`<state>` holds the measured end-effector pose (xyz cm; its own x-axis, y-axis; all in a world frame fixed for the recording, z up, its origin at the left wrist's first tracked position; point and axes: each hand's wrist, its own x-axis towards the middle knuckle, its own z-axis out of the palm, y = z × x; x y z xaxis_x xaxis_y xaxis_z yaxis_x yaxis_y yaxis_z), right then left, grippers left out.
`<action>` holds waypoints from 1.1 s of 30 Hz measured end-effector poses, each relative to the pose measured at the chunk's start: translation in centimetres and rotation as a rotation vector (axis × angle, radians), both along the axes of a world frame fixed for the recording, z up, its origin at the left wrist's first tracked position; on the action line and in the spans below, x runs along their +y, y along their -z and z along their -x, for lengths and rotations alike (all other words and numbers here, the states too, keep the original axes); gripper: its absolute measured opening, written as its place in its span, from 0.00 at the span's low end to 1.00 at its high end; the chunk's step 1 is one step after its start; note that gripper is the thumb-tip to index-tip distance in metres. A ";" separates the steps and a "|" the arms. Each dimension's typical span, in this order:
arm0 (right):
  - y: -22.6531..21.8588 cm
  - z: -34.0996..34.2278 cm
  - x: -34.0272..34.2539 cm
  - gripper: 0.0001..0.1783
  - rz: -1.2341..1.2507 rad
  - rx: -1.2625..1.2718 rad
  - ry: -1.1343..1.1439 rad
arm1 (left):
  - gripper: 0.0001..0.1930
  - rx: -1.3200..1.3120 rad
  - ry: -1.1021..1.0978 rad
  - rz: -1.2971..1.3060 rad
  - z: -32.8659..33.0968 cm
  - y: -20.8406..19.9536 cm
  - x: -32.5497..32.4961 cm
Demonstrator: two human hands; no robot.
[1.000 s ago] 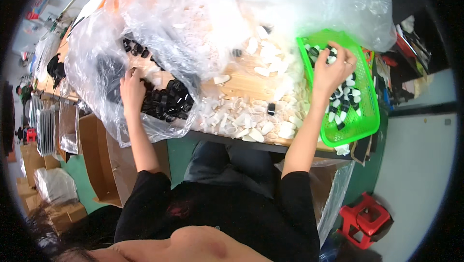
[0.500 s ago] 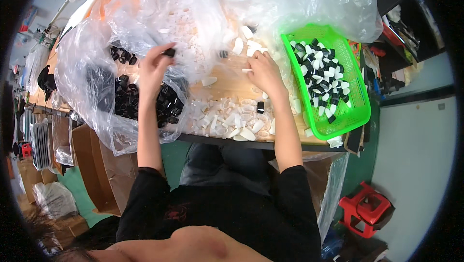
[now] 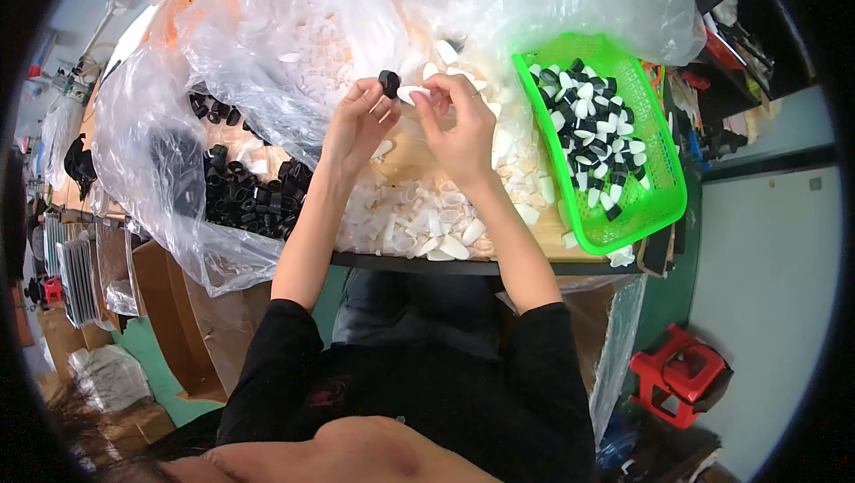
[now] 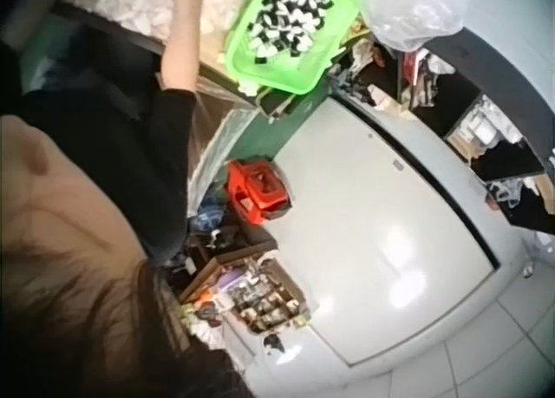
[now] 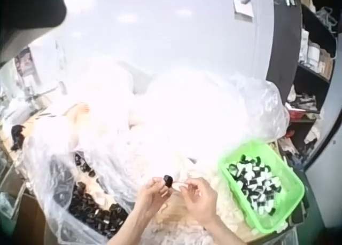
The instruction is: Assembling black and white plastic cap components by hand.
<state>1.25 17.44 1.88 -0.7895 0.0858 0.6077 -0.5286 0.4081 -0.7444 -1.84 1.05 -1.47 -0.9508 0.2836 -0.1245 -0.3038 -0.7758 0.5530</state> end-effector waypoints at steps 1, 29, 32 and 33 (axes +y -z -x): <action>0.2 0.0 -0.1 0.10 0.011 0.031 0.017 | 0.04 -0.002 0.002 0.001 0.0 0.5 0.1; 0.5 -0.2 -0.9 0.22 0.088 -0.012 -0.048 | 0.04 0.217 -0.102 0.439 -1.6 -1.2 1.7; 0.8 -0.1 -0.8 0.20 0.102 -0.007 -0.031 | 0.04 0.196 -0.122 0.423 -1.2 -0.6 1.7; 0.7 -0.1 -0.8 0.20 0.103 -0.006 -0.032 | 0.05 0.197 -0.141 0.412 -1.1 -0.4 1.6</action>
<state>1.38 16.60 1.15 -0.7966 0.1220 0.5921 -0.5356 0.3119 -0.7848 -0.73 2.68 -1.09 -0.9933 0.1145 -0.0133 -0.0699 -0.5063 0.8595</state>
